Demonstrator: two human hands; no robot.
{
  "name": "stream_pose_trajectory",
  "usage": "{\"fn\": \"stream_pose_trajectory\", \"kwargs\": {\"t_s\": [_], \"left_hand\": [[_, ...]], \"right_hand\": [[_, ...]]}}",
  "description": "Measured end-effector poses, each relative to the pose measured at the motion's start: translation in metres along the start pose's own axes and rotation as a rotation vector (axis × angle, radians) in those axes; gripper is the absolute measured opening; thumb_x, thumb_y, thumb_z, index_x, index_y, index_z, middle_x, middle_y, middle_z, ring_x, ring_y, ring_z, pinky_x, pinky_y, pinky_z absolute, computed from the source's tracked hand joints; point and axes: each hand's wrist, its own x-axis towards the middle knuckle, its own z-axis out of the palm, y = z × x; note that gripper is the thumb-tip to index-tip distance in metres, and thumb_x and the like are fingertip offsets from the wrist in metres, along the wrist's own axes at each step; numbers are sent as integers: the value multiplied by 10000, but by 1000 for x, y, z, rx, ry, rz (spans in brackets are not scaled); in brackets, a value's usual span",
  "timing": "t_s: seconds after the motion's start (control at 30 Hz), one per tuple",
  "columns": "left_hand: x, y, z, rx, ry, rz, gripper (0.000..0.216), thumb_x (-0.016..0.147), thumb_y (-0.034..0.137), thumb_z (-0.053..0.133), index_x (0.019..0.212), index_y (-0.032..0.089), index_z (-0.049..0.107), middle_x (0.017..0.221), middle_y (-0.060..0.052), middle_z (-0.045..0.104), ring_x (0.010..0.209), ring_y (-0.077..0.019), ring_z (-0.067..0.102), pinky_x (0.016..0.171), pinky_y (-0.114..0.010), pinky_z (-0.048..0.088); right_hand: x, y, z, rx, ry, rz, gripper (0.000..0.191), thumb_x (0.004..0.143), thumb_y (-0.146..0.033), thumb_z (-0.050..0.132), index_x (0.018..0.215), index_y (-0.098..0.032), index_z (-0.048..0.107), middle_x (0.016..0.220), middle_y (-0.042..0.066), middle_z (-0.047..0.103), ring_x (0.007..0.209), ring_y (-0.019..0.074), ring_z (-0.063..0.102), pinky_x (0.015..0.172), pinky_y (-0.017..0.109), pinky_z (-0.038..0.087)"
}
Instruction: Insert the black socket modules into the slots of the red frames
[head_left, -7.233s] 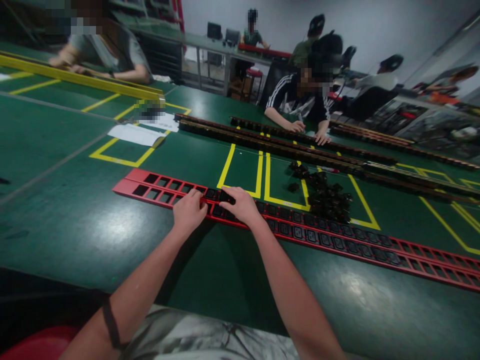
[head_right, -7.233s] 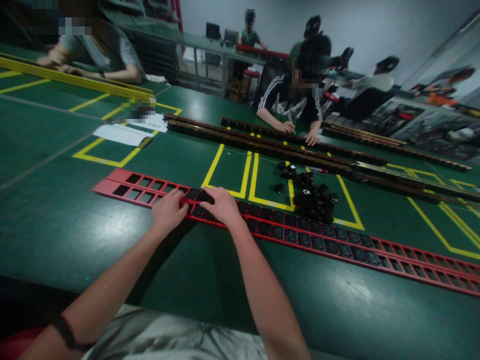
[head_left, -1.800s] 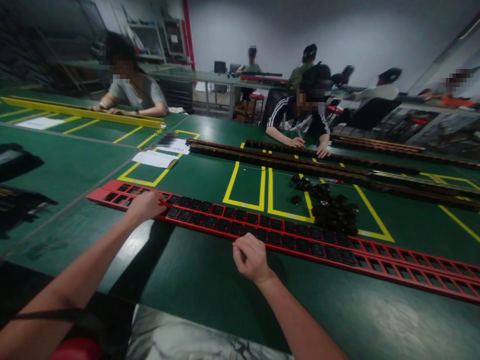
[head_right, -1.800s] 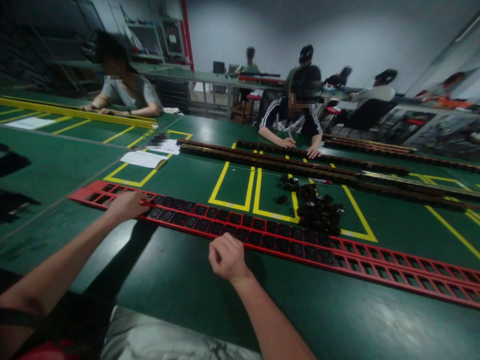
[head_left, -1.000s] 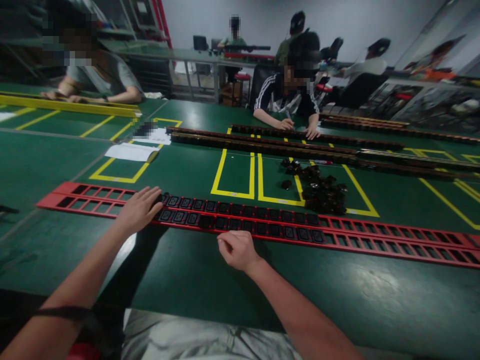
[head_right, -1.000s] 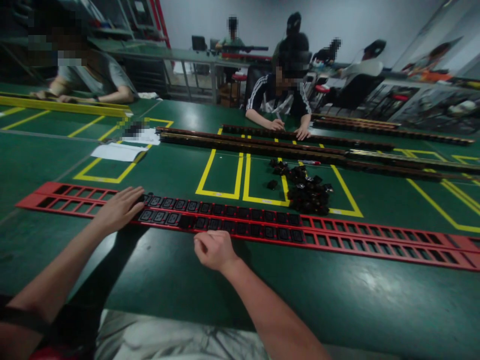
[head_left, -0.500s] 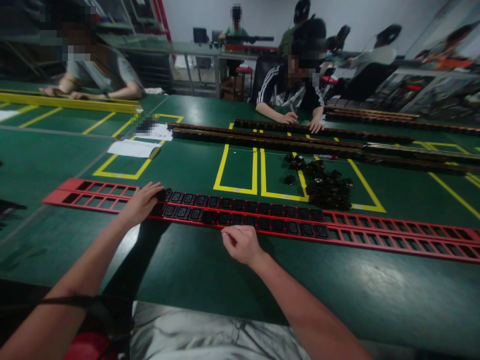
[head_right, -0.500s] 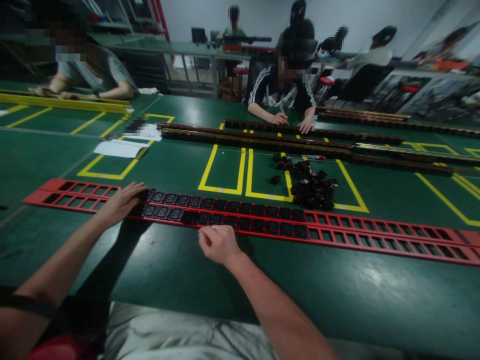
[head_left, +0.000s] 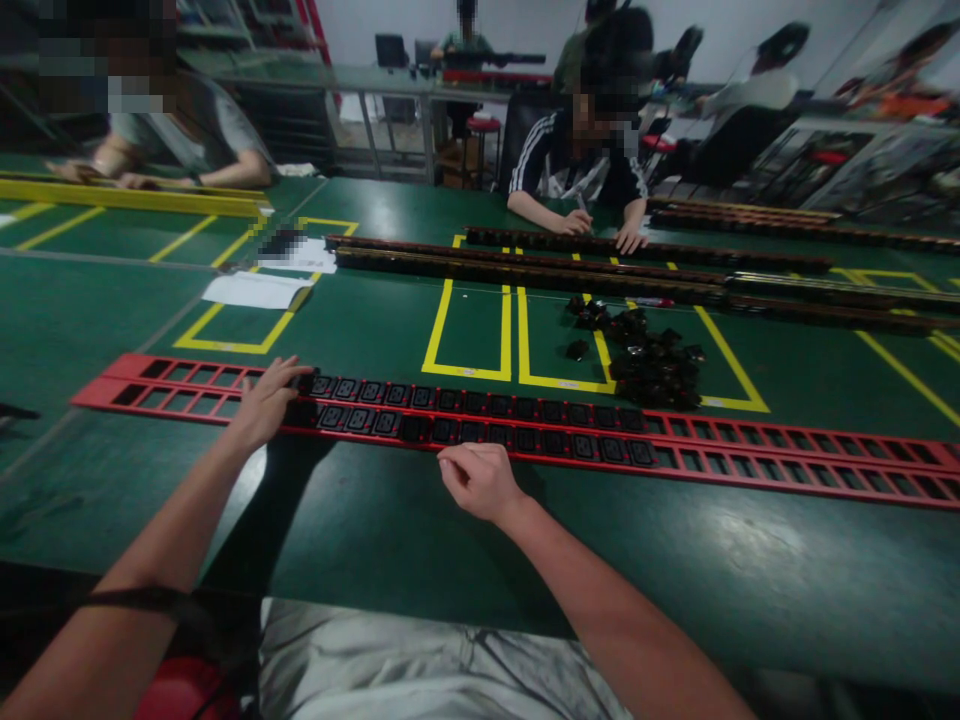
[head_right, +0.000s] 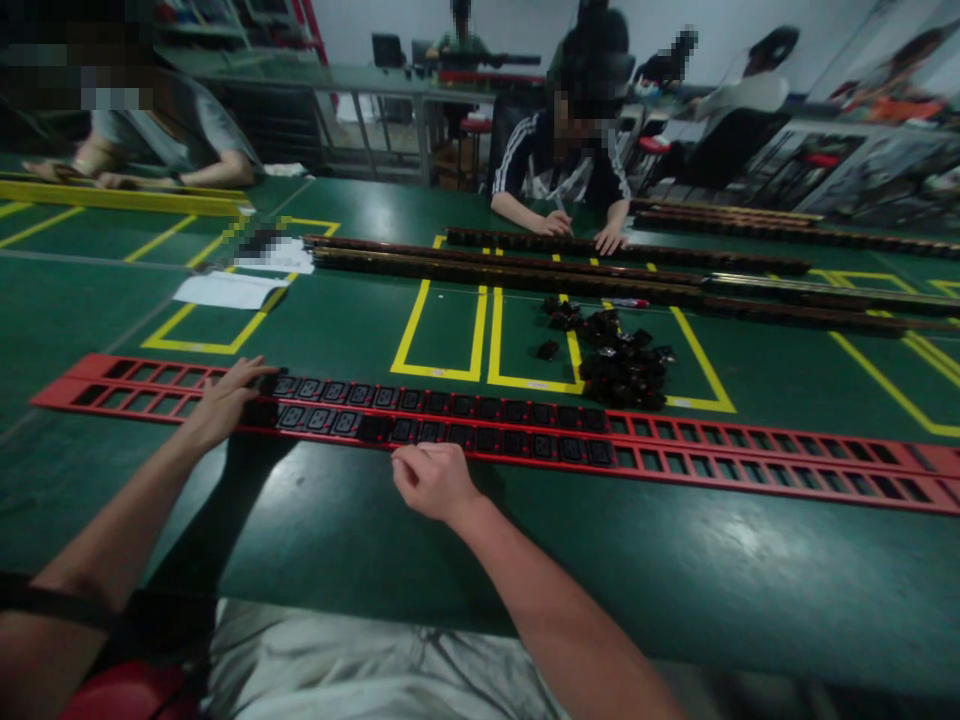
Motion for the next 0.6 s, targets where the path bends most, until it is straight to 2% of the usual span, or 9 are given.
{"fn": "stream_pose_trajectory", "kwargs": {"t_s": [0.07, 0.2, 0.27, 0.37, 0.43, 0.53, 0.6], "left_hand": [[-3, 4, 3, -20, -18, -18, 485, 1001, 270, 249, 1380, 172, 536, 1620, -71, 372, 1508, -312, 301, 1196, -690, 174], [-5, 8, 4, 98, -30, 1, 542, 1036, 422, 220, 1472, 189, 444, 1665, -108, 259, 1541, -351, 193, 1170, -748, 87], [-6, 9, 2, 161, -31, 25, 587, 1030, 480, 230, 1514, 194, 399, 1679, -139, 193, 1550, -373, 134, 1156, -766, 78], [-9, 17, -4, 217, 3, 74, 612, 1027, 494, 229, 1521, 176, 401, 1672, -179, 186, 1545, -415, 109, 1127, -798, 100], [-14, 32, -7, 251, 54, 123, 627, 1026, 500, 231, 1515, 149, 407, 1668, -191, 194, 1545, -425, 94, 1125, -802, 79], [-25, 70, -2, 203, 127, 249, 603, 1034, 457, 219, 1538, 157, 361, 1672, -151, 213, 1558, -359, 106, 1190, -720, 75], [-34, 102, 7, 130, 50, 452, 585, 1036, 428, 236, 1555, 176, 334, 1668, -117, 245, 1562, -285, 141, 1241, -605, 129]], "right_hand": [[0, 0, 0, -5, -1, 3, 151, 925, -161, 530, 867, -167, 669, 706, 25, 719, 568, 125, 645, 591, 239, 497], [-1, 0, 0, -15, -2, 0, 151, 926, -169, 536, 866, -168, 674, 703, 23, 719, 566, 123, 644, 590, 237, 495], [-1, 0, 0, -18, 5, -3, 152, 925, -165, 536, 865, -165, 675, 696, 22, 716, 559, 122, 640, 583, 236, 490], [0, 0, 0, -20, 5, 0, 155, 926, -161, 531, 860, -167, 672, 687, 19, 712, 552, 120, 635, 576, 234, 484], [0, 0, 0, -15, 2, 2, 156, 925, -160, 529, 858, -168, 670, 693, 21, 714, 559, 121, 640, 581, 234, 488], [-1, 0, 0, -13, -10, 13, 157, 927, -168, 528, 862, -173, 671, 707, 23, 723, 571, 124, 651, 596, 235, 499], [-1, 0, 1, -18, -20, 22, 156, 931, -180, 530, 871, -178, 673, 727, 27, 733, 589, 128, 664, 611, 238, 507]]}}
